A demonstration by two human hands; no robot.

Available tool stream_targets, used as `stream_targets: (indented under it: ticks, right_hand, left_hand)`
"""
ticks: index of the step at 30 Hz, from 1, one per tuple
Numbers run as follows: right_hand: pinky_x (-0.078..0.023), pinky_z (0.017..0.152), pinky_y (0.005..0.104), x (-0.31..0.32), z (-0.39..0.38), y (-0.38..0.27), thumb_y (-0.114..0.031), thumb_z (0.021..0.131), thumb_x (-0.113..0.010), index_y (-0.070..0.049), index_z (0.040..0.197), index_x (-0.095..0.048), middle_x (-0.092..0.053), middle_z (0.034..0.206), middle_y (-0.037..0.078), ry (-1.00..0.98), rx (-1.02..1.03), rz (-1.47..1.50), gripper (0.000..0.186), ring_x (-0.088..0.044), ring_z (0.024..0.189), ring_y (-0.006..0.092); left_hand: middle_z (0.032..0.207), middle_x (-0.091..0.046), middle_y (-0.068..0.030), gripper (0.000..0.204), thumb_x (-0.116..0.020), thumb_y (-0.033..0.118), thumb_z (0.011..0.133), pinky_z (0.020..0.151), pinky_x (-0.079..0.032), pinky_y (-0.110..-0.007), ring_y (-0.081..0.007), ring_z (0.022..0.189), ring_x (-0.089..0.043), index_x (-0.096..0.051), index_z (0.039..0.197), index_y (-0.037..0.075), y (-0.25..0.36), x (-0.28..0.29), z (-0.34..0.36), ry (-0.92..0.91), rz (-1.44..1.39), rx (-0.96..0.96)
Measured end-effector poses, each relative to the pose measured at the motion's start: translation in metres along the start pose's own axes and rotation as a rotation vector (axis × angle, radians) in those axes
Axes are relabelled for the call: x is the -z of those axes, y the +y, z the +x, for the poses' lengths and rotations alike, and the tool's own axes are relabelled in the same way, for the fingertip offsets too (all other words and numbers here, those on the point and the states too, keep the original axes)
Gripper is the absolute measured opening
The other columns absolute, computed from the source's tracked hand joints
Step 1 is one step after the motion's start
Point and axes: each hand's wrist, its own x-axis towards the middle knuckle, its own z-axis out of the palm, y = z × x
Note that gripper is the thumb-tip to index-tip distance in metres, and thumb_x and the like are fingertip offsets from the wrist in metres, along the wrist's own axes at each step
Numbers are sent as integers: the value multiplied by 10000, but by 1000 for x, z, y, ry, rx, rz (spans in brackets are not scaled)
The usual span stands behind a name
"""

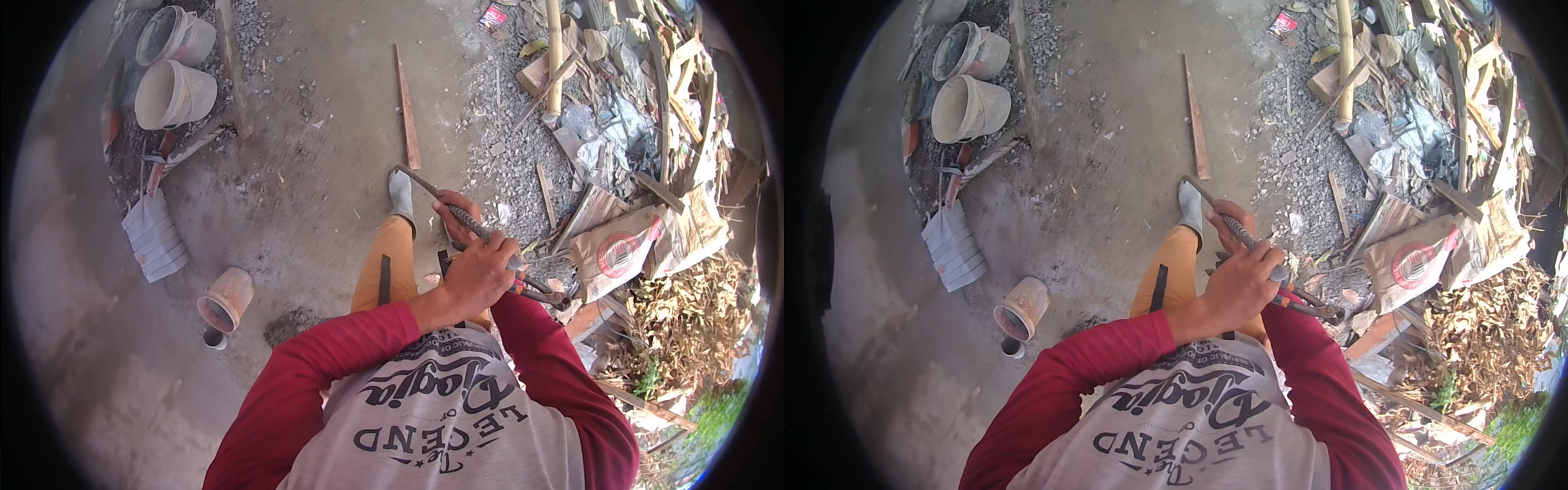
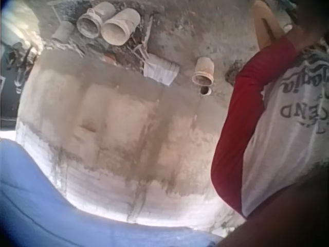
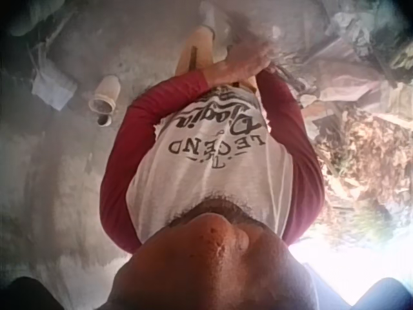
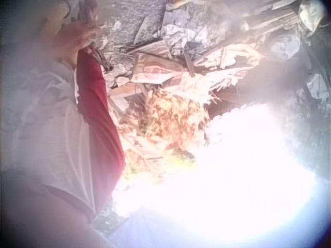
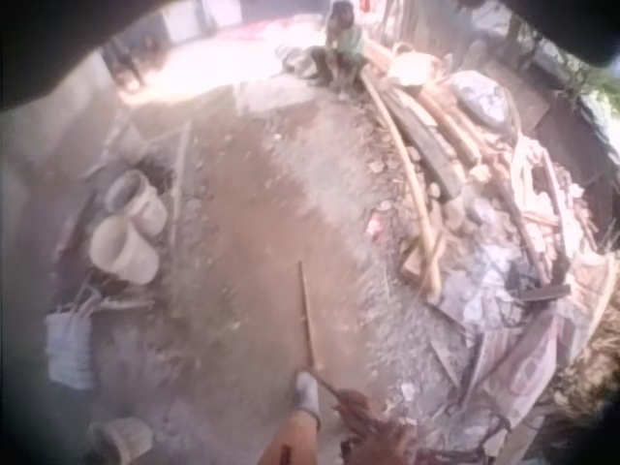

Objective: The person uses pliers to cut wire bindings on a bamboo scaffolding structure and removes the bamboo poles. They then kneel on the ground and use a rebar rod to pry apart and separate pieces of wood.

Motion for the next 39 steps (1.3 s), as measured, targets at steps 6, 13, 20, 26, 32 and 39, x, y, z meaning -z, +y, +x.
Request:
stream_targets:
  ticks: [6,13,20,26,32,39]
  right_hand:
    - [-537,733,293,-36,16,42,-66,865,-873,-40,1091,-729,-745,961,93,193,55,43,269,-677,822,158]
    - [-551,703,319,-7,24,26,-55,855,-872,-9,1074,-732,-769,904,107,237,-144,-129,264,-699,787,192]
    - [-556,842,353,12,27,9,-24,833,-861,-56,1103,-713,-728,1071,122,554,-57,-326,310,-699,977,236]
    - [-564,891,394,56,14,61,-31,844,-865,-65,1089,-698,-725,1109,133,655,8,-260,299,-693,1020,272]
    - [-547,762,319,115,19,59,-343,990,-771,-41,1133,-727,-682,926,26,482,-603,159,336,-640,842,127]
    - [-516,735,346,178,38,90,-335,1003,-739,14,926,-775,-700,810,65,680,-462,-128,359,-630,773,147]
  left_hand:
    - [1133,-601,-112,150,-674,129,828,857,-556,-413,-278,1122,-604,-739,855,-4,-52,-18,0,60,0,31]
    - [1183,-616,-94,157,-672,143,848,911,-550,-402,-248,1188,-592,-756,835,10,-56,-13,18,-99,-43,-90]
    - [1201,-618,-89,179,-683,169,870,915,-547,-389,-246,1207,-589,-769,854,13,-52,-15,25,-90,-25,-211]
    - [1296,-615,-117,185,-683,163,881,916,-561,-417,-294,1333,-552,-783,967,33,-41,-42,44,-97,-67,-230]
    - [1457,-542,-240,178,-706,69,888,946,-545,-476,-379,1337,-553,-743,1062,74,-26,-63,54,-217,-138,31]
    - [753,-678,-106,285,-654,299,1035,580,-512,-409,-263,629,-671,-647,1058,16,-26,-45,41,-276,-526,701]
